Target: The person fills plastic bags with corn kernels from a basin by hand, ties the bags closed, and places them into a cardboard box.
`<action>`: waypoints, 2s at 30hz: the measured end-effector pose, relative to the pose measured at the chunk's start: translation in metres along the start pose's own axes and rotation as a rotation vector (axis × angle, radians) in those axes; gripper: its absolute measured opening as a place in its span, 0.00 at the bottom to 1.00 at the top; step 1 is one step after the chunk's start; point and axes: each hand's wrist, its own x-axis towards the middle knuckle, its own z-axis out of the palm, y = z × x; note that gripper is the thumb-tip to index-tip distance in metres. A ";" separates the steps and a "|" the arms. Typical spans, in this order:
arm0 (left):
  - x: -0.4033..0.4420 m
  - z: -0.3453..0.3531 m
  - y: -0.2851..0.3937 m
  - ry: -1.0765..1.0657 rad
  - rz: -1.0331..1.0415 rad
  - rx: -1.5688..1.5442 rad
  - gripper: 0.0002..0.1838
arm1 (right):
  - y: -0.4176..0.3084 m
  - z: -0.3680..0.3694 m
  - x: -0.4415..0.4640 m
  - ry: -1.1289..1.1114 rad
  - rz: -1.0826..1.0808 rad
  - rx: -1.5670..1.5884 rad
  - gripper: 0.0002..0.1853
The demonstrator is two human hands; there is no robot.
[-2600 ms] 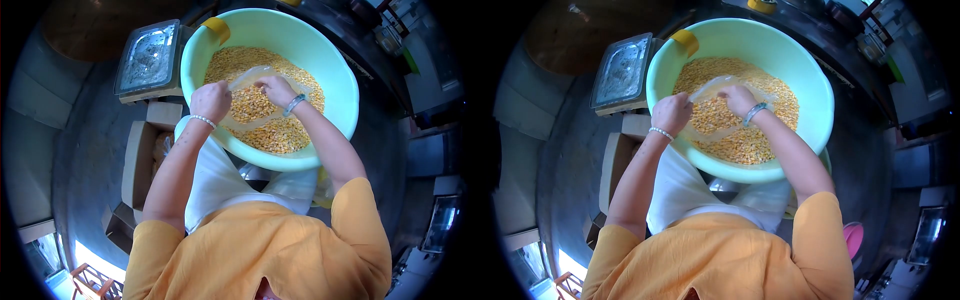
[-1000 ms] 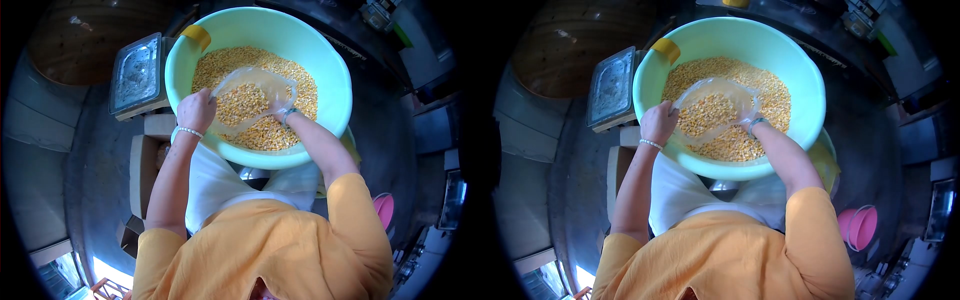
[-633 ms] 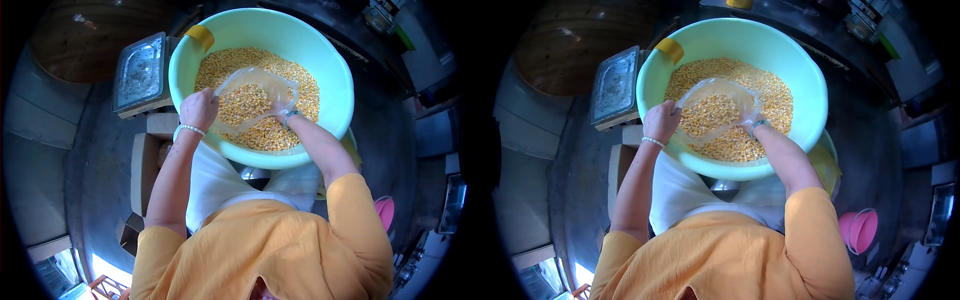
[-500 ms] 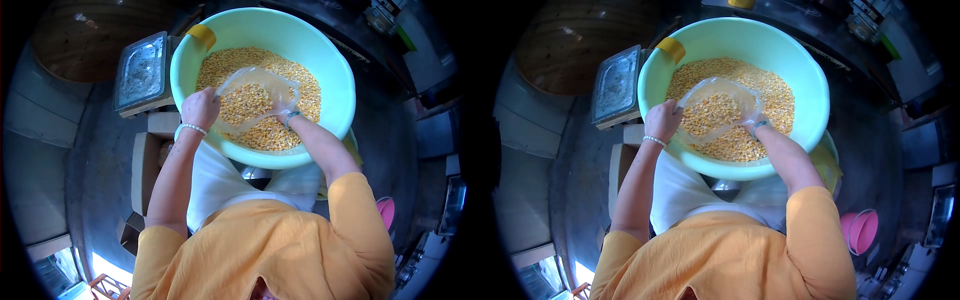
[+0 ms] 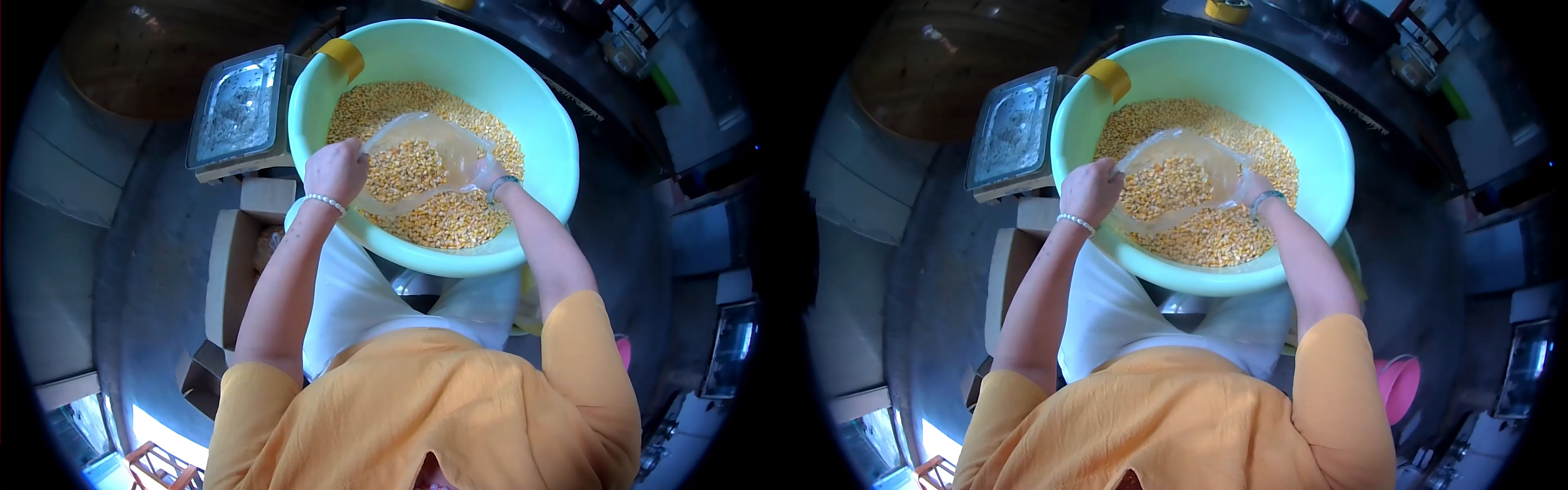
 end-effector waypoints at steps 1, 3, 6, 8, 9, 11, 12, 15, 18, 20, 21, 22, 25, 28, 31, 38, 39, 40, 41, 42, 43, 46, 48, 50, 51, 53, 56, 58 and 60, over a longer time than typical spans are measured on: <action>0.000 0.000 0.000 0.000 -0.001 -0.007 0.10 | 0.006 -0.005 0.001 0.043 0.031 0.048 0.16; -0.001 -0.002 0.001 0.000 -0.003 -0.020 0.10 | 0.015 -0.021 0.004 0.114 0.089 0.171 0.14; -0.001 -0.004 0.002 -0.029 -0.013 -0.009 0.10 | 0.008 -0.055 0.001 0.162 0.156 0.478 0.13; -0.001 -0.005 0.003 -0.031 -0.026 -0.018 0.10 | -0.042 -0.109 -0.030 0.147 0.184 0.791 0.13; -0.001 -0.005 0.003 -0.032 -0.033 -0.023 0.10 | -0.064 -0.127 -0.042 0.127 0.107 0.846 0.13; -0.001 -0.005 0.003 -0.031 -0.029 -0.026 0.11 | -0.104 -0.150 -0.061 0.083 -0.044 0.955 0.13; -0.001 -0.004 0.003 -0.032 -0.025 -0.026 0.11 | -0.122 -0.150 -0.066 0.028 -0.104 0.929 0.13; 0.000 -0.004 0.002 -0.039 -0.028 -0.029 0.10 | -0.165 -0.128 -0.062 -0.136 -0.286 0.766 0.12; 0.000 -0.001 0.000 -0.004 -0.018 -0.044 0.10 | -0.181 -0.064 -0.029 -0.101 -0.416 0.515 0.13; -0.001 -0.002 -0.001 0.010 -0.005 -0.052 0.08 | -0.179 -0.034 -0.004 -0.024 -0.335 0.308 0.14; -0.002 -0.002 0.000 0.016 0.003 -0.056 0.07 | -0.179 -0.022 0.005 0.017 -0.293 0.205 0.15; -0.001 -0.002 0.000 0.023 -0.002 -0.062 0.07 | -0.179 -0.014 0.011 0.046 -0.264 0.153 0.15; -0.001 -0.001 -0.001 0.031 0.013 -0.053 0.07 | -0.183 -0.002 0.017 0.102 -0.227 0.036 0.16; -0.001 -0.002 -0.001 0.013 -0.017 -0.045 0.07 | -0.180 -0.002 0.014 0.098 -0.277 0.013 0.15; 0.000 0.000 -0.002 -0.010 -0.038 -0.064 0.10 | -0.175 -0.017 0.008 0.133 -0.308 0.074 0.14; 0.000 -0.003 0.001 -0.021 -0.026 -0.034 0.09 | -0.164 -0.068 -0.037 0.334 -0.346 0.382 0.09; 0.000 -0.002 0.001 -0.020 -0.021 -0.029 0.09 | -0.160 -0.073 -0.041 0.371 -0.345 0.398 0.08; 0.000 -0.002 0.001 -0.018 -0.016 -0.024 0.09 | -0.154 -0.075 -0.044 0.430 -0.369 0.456 0.07; 0.000 -0.001 0.001 -0.022 -0.015 -0.021 0.09 | -0.146 -0.078 -0.047 0.503 -0.386 0.526 0.07; 0.000 -0.001 0.001 -0.026 -0.015 -0.018 0.09 | -0.138 -0.082 -0.049 0.574 -0.403 0.595 0.07; 0.000 -0.001 0.001 -0.030 -0.016 -0.015 0.09 | -0.129 -0.086 -0.052 0.645 -0.420 0.664 0.07; 0.000 -0.002 0.003 -0.034 -0.016 0.006 0.10 | -0.091 -0.098 -0.054 0.765 -0.261 0.774 0.08; 0.000 -0.003 0.004 -0.037 -0.015 0.018 0.10 | -0.061 -0.098 -0.049 0.738 -0.128 0.987 0.08; 0.000 -0.003 0.004 -0.034 -0.012 0.026 0.10 | -0.028 -0.086 -0.044 0.566 0.069 1.036 0.09; 0.000 -0.002 0.004 -0.030 -0.007 0.028 0.10 | -0.013 -0.073 -0.041 0.460 0.164 0.973 0.10; 0.001 -0.001 0.004 -0.025 0.001 0.036 0.11 | -0.006 -0.060 -0.038 0.202 0.250 0.681 0.14; 0.000 0.000 0.004 -0.020 0.011 0.038 0.11 | -0.018 -0.034 -0.034 -0.073 0.167 0.157 0.16; 0.000 0.000 0.004 -0.003 0.015 0.024 0.11 | -0.017 -0.002 -0.022 -0.017 0.035 0.023 0.11; 0.000 0.000 0.004 0.001 0.017 0.023 0.11 | -0.023 0.016 -0.018 -0.113 -0.045 -0.040 0.12</action>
